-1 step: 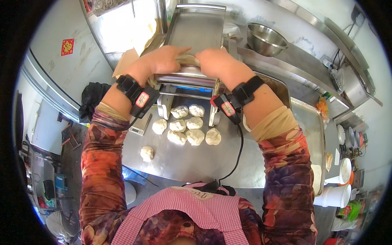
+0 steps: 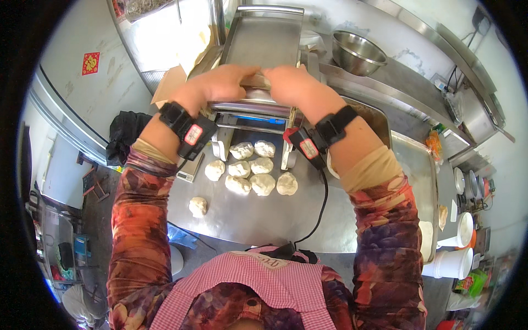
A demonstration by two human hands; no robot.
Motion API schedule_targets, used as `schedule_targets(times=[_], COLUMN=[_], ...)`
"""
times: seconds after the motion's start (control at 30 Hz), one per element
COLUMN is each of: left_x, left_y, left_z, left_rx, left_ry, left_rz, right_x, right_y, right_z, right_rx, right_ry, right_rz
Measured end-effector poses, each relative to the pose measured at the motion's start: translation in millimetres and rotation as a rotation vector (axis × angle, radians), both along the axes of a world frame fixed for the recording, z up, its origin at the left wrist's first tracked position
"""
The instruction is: The person wipes a metal tray, then uses a dough sheeter to flatten dough balls into sheets. They arrange the sheets on the tray and place it into an oven. Later, they remove a tray of baked flatbreads from the oven and continue preparing more dough sheets.
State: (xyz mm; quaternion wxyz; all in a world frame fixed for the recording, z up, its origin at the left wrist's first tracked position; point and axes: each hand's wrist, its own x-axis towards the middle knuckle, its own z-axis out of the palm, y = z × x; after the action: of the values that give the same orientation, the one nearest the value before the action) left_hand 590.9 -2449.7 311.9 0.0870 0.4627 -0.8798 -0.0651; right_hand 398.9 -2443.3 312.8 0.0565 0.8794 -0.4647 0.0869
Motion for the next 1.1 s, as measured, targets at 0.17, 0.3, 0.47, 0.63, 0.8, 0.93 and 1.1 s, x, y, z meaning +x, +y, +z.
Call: schedule_targets(times=[0.17, 0.3, 0.47, 0.63, 0.8, 0.93, 1.1], left_x=[-14.0, -2.7, 12.5, 6.4, -10.8, -15.3, -2.9], left_y=[21.5, 27.5, 64.1, 38.3, -1.1, 0.3, 39.4], left_z=[-8.8, -11.9, -84.3, -181.6, -216.6, -216.5, -204.7], left_rx=[-0.022, -0.063, 0.201, 0.701, 0.961, 1.034, 0.834], left_ry=[0.002, 0.203, 1.083, 1.103, 2.237, 2.375, 2.104], left_rz=[0.007, -0.08, -0.244, -0.161, 0.028, 0.114, 0.008], right_x=[-8.6, -13.6, -27.3, -26.4, -10.3, 3.3, 15.5], right_y=[57.3, 117.8, 147.1, 134.3, 94.8, 59.1, 47.2], right_z=[-16.2, -40.2, -78.6, -126.3, -170.0, -193.4, -199.4], right_rx=[-0.155, -0.203, 0.031, 0.277, 0.559, 0.788, 1.098], right_ry=[-0.551, -0.599, -0.615, -0.707, -0.86, -1.492, -2.085], right_rz=[0.249, 0.482, 0.434, 0.135, -0.165, -0.222, -0.087])
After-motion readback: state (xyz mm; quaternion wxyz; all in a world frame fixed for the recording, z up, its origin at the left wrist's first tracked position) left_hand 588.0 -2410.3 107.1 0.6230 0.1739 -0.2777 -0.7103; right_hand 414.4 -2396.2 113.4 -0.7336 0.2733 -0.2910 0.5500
